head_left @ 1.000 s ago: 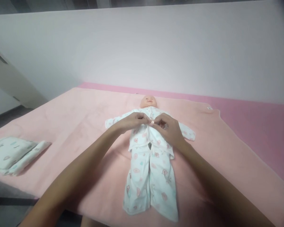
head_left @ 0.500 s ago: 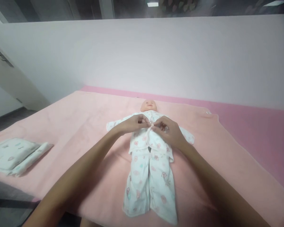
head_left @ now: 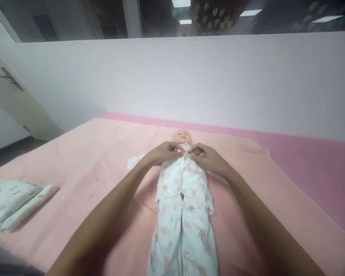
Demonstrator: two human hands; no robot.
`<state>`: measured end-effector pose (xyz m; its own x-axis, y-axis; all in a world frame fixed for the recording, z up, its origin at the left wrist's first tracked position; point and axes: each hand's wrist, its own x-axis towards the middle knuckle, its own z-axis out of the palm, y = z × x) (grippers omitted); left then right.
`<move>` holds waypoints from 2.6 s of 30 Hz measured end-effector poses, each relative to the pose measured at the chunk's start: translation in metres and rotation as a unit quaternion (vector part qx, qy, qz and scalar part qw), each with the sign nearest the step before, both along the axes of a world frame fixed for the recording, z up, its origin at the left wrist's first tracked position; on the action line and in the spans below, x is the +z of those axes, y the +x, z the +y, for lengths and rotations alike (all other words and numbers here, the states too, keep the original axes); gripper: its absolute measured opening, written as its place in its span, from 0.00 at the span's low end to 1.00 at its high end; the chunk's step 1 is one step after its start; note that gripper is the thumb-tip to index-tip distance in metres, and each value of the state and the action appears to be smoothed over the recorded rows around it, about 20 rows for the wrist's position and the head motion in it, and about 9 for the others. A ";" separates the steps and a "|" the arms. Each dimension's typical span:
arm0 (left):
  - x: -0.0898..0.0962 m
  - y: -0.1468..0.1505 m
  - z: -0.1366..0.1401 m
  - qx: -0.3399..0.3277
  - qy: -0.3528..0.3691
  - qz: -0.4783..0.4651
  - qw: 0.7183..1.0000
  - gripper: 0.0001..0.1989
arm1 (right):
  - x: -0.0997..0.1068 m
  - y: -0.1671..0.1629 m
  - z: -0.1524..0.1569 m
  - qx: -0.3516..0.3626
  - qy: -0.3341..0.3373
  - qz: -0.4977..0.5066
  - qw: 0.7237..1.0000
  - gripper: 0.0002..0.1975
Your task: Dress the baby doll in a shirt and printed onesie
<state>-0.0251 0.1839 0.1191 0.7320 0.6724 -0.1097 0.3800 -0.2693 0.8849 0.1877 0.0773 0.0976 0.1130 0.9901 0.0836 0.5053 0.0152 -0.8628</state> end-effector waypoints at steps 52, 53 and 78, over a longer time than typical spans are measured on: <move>-0.010 0.007 -0.004 0.040 -0.014 -0.006 0.999 0.20 | -0.034 -0.017 0.010 -0.058 0.190 -0.010 0.980 0.10; -0.009 0.006 -0.003 0.042 -0.034 0.000 0.999 0.20 | -0.037 -0.016 0.010 -0.058 0.197 -0.004 0.979 0.11; -0.016 0.005 -0.001 0.101 0.030 -0.011 0.994 0.15 | -0.023 0.001 0.017 -0.049 0.165 -0.030 0.985 0.16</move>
